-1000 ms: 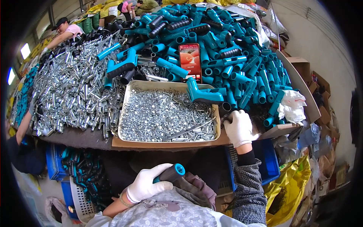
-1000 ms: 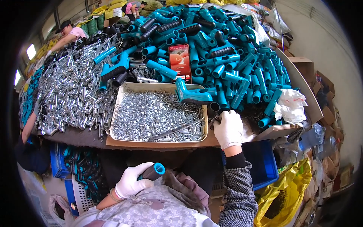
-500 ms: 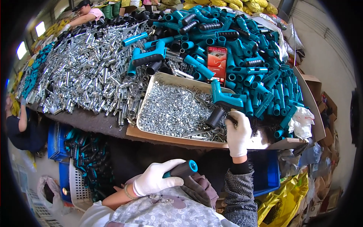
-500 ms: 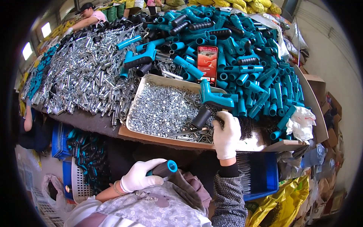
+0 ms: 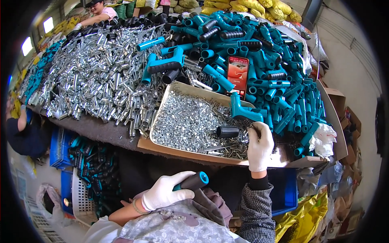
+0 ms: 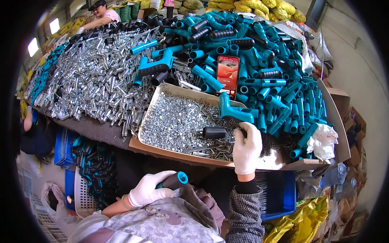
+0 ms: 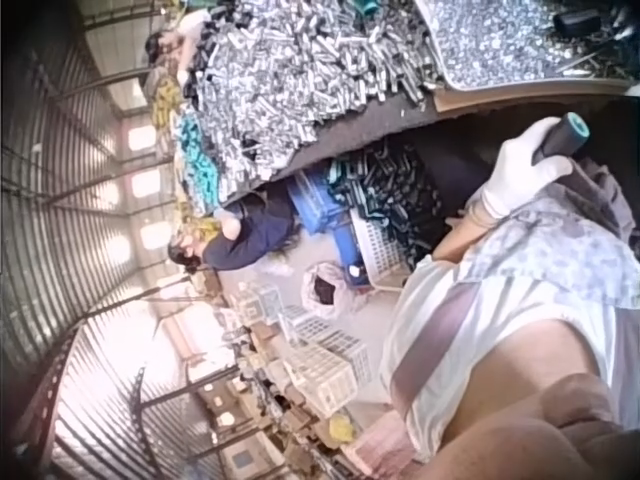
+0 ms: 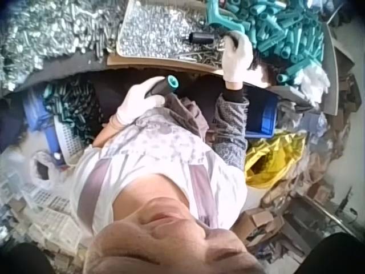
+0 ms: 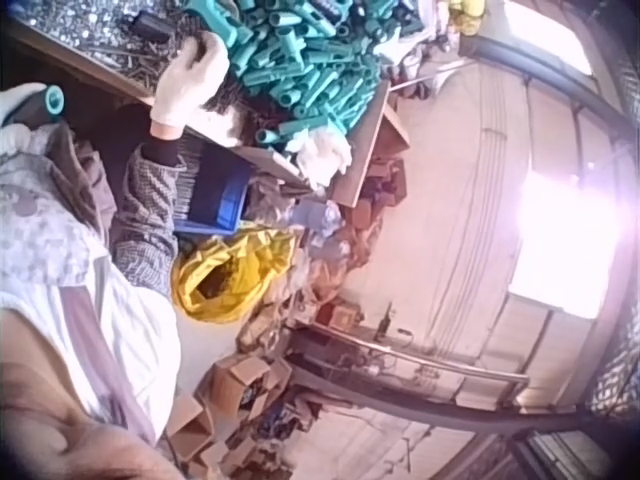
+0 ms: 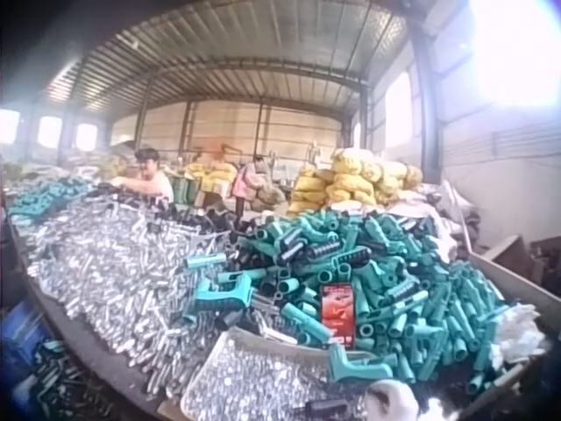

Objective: Assembling metal and plastic components into hand tools at a factory workbench.

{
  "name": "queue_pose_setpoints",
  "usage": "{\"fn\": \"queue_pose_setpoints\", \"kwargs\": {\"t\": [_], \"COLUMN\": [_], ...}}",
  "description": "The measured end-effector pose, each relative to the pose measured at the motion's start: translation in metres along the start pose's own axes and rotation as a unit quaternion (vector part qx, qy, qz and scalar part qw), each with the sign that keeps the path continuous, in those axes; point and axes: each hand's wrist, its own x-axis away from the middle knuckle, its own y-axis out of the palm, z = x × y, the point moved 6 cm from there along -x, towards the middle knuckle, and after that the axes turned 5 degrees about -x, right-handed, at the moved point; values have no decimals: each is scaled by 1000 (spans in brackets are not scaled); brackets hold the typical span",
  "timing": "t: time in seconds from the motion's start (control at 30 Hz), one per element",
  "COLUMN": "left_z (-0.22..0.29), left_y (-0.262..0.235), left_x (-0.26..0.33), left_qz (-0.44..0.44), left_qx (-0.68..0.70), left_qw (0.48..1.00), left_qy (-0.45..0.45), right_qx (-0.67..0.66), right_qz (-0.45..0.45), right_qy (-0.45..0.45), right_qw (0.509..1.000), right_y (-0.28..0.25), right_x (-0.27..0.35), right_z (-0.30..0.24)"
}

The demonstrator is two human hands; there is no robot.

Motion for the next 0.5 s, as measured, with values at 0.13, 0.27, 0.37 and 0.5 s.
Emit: {"fn": "queue_pose_setpoints", "kwargs": {"t": [0.13, 0.27, 0.37, 0.5], "left_z": [-4, 1, 13, 17], "left_y": [-9, -19, -22, -23], "left_x": [0, -2, -5, -5], "left_qz": [32, 46, 10, 44], "left_qx": [4, -6, -112, -234], "left_qw": [999, 999, 991, 959], "left_qy": [-12, -9, 73, 156], "right_qx": [-186, -161, -139, -110], "right_qz": [-83, -374, -326, -334], "right_qy": [119, -156, -146, -82], "right_qw": [972, 900, 924, 932], "right_y": [3, 21, 20, 26], "right_x": [12, 37, 41, 53], "right_z": [-28, -107, -122, -127]}}
